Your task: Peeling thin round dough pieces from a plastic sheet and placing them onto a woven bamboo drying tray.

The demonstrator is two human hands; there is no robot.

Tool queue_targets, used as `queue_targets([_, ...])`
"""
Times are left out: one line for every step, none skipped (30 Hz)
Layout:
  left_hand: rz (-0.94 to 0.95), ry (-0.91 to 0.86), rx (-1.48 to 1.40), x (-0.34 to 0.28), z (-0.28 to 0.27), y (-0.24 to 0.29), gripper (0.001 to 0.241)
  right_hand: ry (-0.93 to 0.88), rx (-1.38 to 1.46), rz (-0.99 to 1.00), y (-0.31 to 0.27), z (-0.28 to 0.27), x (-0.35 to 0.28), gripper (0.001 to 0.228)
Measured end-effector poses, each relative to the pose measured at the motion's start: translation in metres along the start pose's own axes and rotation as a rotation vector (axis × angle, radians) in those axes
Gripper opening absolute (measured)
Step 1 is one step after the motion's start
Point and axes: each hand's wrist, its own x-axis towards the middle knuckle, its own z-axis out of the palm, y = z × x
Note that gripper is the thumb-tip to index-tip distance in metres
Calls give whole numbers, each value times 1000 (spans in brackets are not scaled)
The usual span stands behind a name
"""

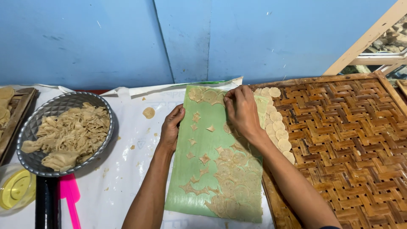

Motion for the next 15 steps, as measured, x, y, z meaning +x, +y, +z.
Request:
queue_targets([-5, 1, 0, 1, -3, -2, 31, -2, -1, 4, -5, -3, -1, 10])
queue_targets([-6, 5, 7, 3, -5, -4, 31, -54, -23, 20, -10, -7, -2, 7])
queue_targets([-5, 7, 12, 4, -7, -6, 30, -103, -47, 33, -15, -11, -2, 9])
queue_targets([-6, 6, 11, 7, -10, -9, 30, -103, -49, 34, -14, -12, -3, 9])
queue_targets([-8, 5, 16, 10, -14, -12, 31, -112, -23, 47, -14, -14, -3, 10])
queue_targets([-9, 4, 21, 12, -17, -15, 31, -120, 2, 60, -14, -16, -3, 12])
queue_targets([-13, 1, 21, 8, -12, -10, 31, -119, 0, 63, -7, -14, -4, 12])
queue_targets([-15, 8, 31, 4, -8, -6, 31, -122, 38, 24, 0, -12, -4, 13])
queue_targets([-17, 12, 41, 1, -2, -2, 30, -123, 74, -16, 7, -12, -5, 15])
queue_targets([-20, 7, 40, 0, 0, 0, 30, -120, 70, -13, 13, -12, -3, 15])
queue_targets([-15, 22, 44, -1, 3, 2, 30, -127, 152, 16, 18, -14, -2, 14])
queue_targets([-9, 38, 48, -2, 5, 3, 30, -132, 234, 44, 24, -15, -2, 13])
queue_targets([-17, 29, 47, -1, 2, 2, 30, -128, 227, 53, 27, -23, 1, 13])
queue_targets([-17, 36, 55, 1, 0, 0, 30, -106, 308, 92, 29, -30, 2, 14])
queue_targets([-18, 44, 61, 2, -2, -2, 30, -84, 388, 131, 32, -38, 4, 15])
